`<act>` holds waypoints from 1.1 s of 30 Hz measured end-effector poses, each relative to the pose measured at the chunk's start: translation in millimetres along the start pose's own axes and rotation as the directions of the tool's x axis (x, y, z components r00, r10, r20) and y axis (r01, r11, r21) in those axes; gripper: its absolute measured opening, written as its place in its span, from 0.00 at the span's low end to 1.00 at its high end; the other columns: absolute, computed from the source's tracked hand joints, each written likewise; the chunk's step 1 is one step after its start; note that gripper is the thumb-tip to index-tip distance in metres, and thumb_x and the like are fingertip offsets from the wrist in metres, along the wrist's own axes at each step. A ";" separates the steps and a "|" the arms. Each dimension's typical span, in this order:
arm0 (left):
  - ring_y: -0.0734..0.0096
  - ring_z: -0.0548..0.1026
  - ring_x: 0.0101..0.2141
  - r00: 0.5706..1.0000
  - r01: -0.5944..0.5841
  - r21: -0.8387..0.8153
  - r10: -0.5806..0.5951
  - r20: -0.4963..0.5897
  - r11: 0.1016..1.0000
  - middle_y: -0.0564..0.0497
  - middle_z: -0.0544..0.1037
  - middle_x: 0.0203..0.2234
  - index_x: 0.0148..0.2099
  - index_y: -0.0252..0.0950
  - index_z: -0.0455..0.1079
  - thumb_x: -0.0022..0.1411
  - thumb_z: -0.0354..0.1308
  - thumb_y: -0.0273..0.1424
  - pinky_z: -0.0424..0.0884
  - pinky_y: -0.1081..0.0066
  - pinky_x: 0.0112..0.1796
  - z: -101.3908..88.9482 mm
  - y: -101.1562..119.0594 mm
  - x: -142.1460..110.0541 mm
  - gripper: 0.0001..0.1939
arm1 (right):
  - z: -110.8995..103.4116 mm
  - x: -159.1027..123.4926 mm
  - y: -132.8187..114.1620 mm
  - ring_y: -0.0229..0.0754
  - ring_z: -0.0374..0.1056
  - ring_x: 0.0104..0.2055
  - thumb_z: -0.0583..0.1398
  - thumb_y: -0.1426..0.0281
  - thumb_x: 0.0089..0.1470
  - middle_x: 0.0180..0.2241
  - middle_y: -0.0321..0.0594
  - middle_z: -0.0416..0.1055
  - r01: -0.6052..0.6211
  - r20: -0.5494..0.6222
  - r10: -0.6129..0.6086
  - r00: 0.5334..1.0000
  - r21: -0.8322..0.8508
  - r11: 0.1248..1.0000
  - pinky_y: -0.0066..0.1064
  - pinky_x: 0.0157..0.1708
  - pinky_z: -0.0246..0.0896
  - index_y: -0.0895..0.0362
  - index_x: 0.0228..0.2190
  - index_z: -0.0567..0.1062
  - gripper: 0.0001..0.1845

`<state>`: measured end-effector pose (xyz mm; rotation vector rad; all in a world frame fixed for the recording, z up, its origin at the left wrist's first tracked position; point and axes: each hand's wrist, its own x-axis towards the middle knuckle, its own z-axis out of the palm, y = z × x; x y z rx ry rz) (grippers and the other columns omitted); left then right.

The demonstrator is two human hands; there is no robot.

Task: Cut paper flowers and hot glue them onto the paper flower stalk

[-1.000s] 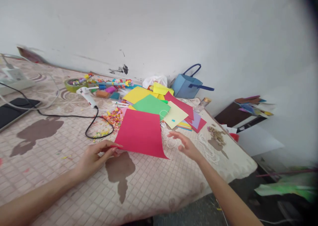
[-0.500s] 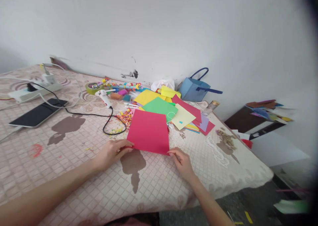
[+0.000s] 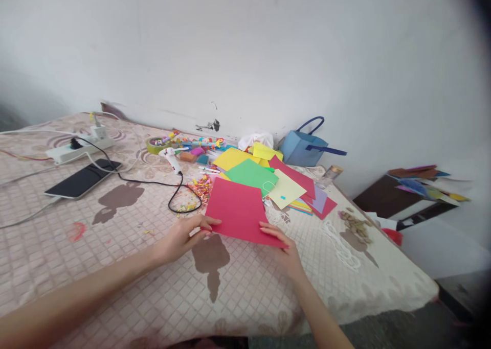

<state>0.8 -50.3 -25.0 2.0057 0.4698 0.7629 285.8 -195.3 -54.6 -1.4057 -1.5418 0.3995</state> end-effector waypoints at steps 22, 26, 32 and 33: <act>0.67 0.79 0.34 0.678 0.331 -0.855 -0.731 -0.078 0.399 0.46 0.80 0.35 0.43 0.33 0.70 0.58 0.57 0.23 0.75 0.72 0.35 5.9 23.1 -30.0 0.09 | 73.5 -31.0 -61.4 0.47 0.66 0.51 0.52 0.76 0.56 0.52 0.42 0.66 0.146 0.061 -0.137 0.989 -0.181 0.973 0.41 0.47 0.67 0.46 0.54 0.65 0.25; 0.65 0.79 0.34 0.683 0.420 -0.823 -0.730 0.008 0.383 0.46 0.81 0.34 0.43 0.33 0.71 0.55 0.61 0.26 0.75 0.72 0.35 -14.4 19.2 -41.7 0.12 | 33.7 1.8 -36.6 0.41 0.71 0.32 0.49 0.70 0.59 0.35 0.42 0.74 -0.034 -0.175 -0.027 0.984 -0.335 0.942 0.33 0.31 0.69 0.53 0.40 0.73 0.13; 0.62 0.79 0.35 0.694 0.490 -0.767 -0.718 0.054 0.415 0.44 0.81 0.36 0.46 0.33 0.70 0.53 0.63 0.32 0.76 0.69 0.35 -28.9 14.3 -51.0 0.18 | 7.3 82.1 23.6 0.44 0.69 0.34 0.55 0.67 0.54 0.34 0.44 0.72 -0.086 -0.062 0.063 0.996 -0.511 0.855 0.34 0.33 0.65 0.57 0.35 0.70 0.08; 0.61 0.79 0.36 0.695 0.493 -0.763 -0.716 0.056 0.419 0.43 0.80 0.37 0.47 0.34 0.69 0.53 0.63 0.33 0.76 0.68 0.36 -29.5 13.8 -51.7 0.19 | 10.1 91.9 30.7 0.44 0.69 0.35 0.56 0.66 0.53 0.34 0.44 0.72 -0.089 -0.036 0.083 0.996 -0.539 0.838 0.34 0.33 0.64 0.58 0.35 0.69 0.09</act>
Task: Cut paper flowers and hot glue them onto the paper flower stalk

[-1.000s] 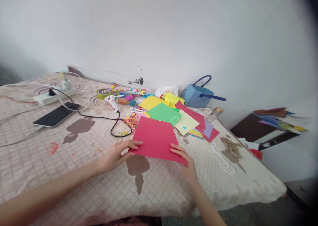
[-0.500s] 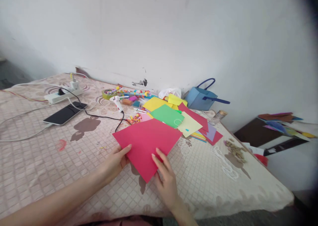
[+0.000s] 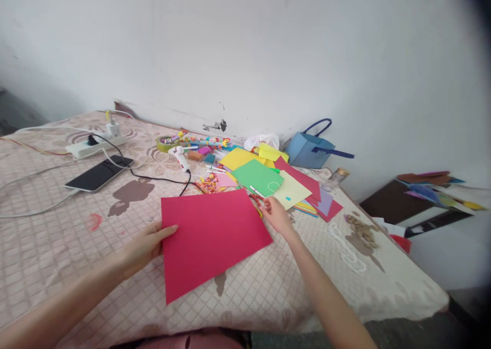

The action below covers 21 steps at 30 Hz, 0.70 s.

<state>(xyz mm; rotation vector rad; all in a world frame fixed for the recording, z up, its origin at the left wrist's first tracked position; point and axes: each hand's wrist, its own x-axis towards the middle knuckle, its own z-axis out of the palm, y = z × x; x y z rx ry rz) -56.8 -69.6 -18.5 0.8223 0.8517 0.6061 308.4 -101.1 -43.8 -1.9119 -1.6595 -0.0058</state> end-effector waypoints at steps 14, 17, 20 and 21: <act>0.54 0.77 0.41 0.994 -0.065 -0.075 0.071 0.084 0.995 0.41 0.78 0.42 0.49 0.33 0.65 0.51 0.63 0.25 0.74 0.63 0.40 -11.9 -17.3 2.2 0.22 | 20.4 51.2 1.2 0.40 0.69 0.36 0.56 0.62 0.58 0.38 0.40 0.71 -0.089 0.375 0.215 0.902 -0.326 0.941 0.36 0.36 0.67 0.61 0.40 0.71 0.15; 0.55 0.78 0.40 0.997 -0.052 -0.073 0.056 0.059 0.996 0.41 0.79 0.41 0.50 0.33 0.64 0.50 0.63 0.23 0.74 0.64 0.39 -16.2 -17.9 1.6 0.24 | 21.0 51.8 -1.1 0.41 0.69 0.38 0.57 0.64 0.58 0.40 0.41 0.70 -0.108 0.407 0.255 0.877 -0.350 0.930 0.37 0.36 0.67 0.61 0.42 0.71 0.15; 0.56 0.78 0.38 0.997 -0.048 -0.081 0.052 0.057 0.996 0.41 0.79 0.40 0.52 0.33 0.64 0.51 0.63 0.23 0.75 0.65 0.38 -20.5 -16.6 -1.0 0.25 | 20.5 49.3 -3.1 0.40 0.69 0.36 0.56 0.63 0.58 0.39 0.40 0.71 -0.147 0.376 0.292 0.879 -0.369 0.918 0.36 0.36 0.67 0.61 0.41 0.71 0.14; 0.56 0.78 0.38 0.997 -0.049 -0.082 0.053 0.056 0.995 0.41 0.79 0.40 0.52 0.33 0.64 0.51 0.63 0.23 0.75 0.64 0.38 -21.5 -15.9 -2.1 0.25 | 19.1 48.4 -3.1 0.40 0.69 0.35 0.56 0.62 0.58 0.38 0.40 0.71 -0.165 0.349 0.303 0.887 -0.374 0.913 0.36 0.35 0.66 0.61 0.40 0.71 0.15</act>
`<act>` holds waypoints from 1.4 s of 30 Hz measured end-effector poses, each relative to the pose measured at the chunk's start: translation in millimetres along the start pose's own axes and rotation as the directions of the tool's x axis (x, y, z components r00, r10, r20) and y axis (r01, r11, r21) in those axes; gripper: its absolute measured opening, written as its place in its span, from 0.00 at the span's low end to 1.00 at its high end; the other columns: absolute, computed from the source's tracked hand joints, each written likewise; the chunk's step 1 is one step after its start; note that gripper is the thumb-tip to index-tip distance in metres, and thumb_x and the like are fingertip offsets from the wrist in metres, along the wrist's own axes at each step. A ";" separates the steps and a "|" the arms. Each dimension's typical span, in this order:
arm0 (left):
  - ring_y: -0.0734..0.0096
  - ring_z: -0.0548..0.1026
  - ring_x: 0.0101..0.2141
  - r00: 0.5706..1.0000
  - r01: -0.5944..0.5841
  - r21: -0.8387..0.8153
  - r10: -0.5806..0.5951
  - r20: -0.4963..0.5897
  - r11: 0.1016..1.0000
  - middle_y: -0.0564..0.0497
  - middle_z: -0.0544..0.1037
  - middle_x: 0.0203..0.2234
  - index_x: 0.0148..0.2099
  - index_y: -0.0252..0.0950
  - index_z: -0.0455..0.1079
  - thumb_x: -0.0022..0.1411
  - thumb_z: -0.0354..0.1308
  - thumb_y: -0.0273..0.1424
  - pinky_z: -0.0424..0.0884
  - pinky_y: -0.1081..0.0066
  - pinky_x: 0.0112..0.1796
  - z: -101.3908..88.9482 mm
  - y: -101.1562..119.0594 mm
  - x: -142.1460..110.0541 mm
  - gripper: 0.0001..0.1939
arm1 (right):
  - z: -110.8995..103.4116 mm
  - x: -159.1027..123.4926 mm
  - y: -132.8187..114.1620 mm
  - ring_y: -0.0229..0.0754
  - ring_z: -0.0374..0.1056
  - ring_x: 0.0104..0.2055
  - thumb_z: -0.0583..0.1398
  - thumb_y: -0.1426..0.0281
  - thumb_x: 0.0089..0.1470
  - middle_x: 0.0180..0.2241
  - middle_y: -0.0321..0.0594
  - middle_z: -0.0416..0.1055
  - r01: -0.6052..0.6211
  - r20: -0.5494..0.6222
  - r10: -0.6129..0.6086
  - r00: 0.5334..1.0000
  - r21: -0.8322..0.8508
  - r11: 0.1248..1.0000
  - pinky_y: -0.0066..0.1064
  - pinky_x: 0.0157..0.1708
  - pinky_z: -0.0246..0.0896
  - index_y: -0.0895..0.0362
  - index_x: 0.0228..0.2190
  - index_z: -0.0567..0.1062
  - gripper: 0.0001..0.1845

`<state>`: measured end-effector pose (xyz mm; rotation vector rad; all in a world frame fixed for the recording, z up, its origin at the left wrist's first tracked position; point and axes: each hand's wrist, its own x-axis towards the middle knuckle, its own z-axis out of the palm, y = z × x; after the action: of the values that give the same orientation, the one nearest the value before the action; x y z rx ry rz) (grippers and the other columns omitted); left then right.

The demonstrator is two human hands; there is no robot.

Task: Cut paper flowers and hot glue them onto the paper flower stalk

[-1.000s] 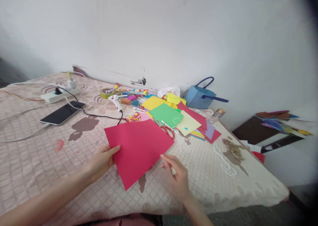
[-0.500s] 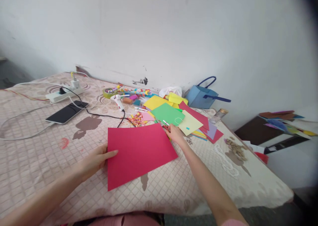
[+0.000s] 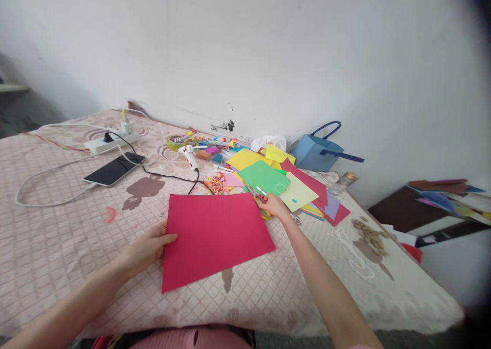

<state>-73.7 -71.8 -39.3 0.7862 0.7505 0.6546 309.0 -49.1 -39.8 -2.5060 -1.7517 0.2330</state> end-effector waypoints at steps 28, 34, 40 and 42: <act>0.52 0.79 0.36 0.996 0.031 0.014 -0.029 -0.085 0.999 0.42 0.80 0.38 0.51 0.34 0.67 0.48 0.67 0.28 0.77 0.66 0.32 -6.5 11.4 -13.7 0.27 | -39.2 -36.3 14.2 0.34 0.57 0.16 0.61 0.54 0.42 0.18 0.31 0.62 0.011 -0.062 0.067 0.996 0.809 0.588 0.24 0.14 0.47 0.56 0.29 0.66 0.19; 0.55 0.80 0.33 0.987 0.051 -0.014 -0.053 -0.153 0.999 0.40 0.80 0.36 0.51 0.33 0.66 0.50 0.65 0.27 0.77 0.64 0.33 4.0 7.0 -13.1 0.25 | -22.1 -105.5 -16.1 0.29 0.49 0.13 0.58 0.47 0.44 0.18 0.28 0.56 0.030 -0.007 -0.097 0.995 0.973 0.230 0.22 0.11 0.45 0.55 0.28 0.65 0.24; 0.55 0.80 0.32 0.975 0.023 -0.108 -0.046 -0.217 0.994 0.40 0.81 0.32 0.51 0.30 0.67 0.53 0.59 0.20 0.78 0.64 0.32 16.8 10.5 -15.0 0.20 | 25.5 -189.1 -52.6 0.30 0.50 0.11 0.54 0.47 0.50 0.16 0.29 0.58 -0.036 0.011 -0.216 0.976 0.993 -0.112 0.23 0.11 0.48 0.55 0.29 0.67 0.23; 0.57 0.80 0.31 0.977 -0.020 -0.124 -0.007 -0.213 0.992 0.41 0.81 0.32 0.50 0.30 0.68 0.54 0.59 0.19 0.78 0.65 0.32 19.7 15.7 -14.7 0.19 | 46.3 -207.4 -66.0 0.31 0.53 0.14 0.56 0.42 0.44 0.18 0.32 0.61 -0.063 0.021 -0.206 0.978 0.979 -0.196 0.23 0.11 0.47 0.55 0.29 0.69 0.28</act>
<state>-70.1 -81.7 -12.1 0.6093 0.8932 0.7930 170.2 -222.0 -58.9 -1.0273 -0.8082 1.2867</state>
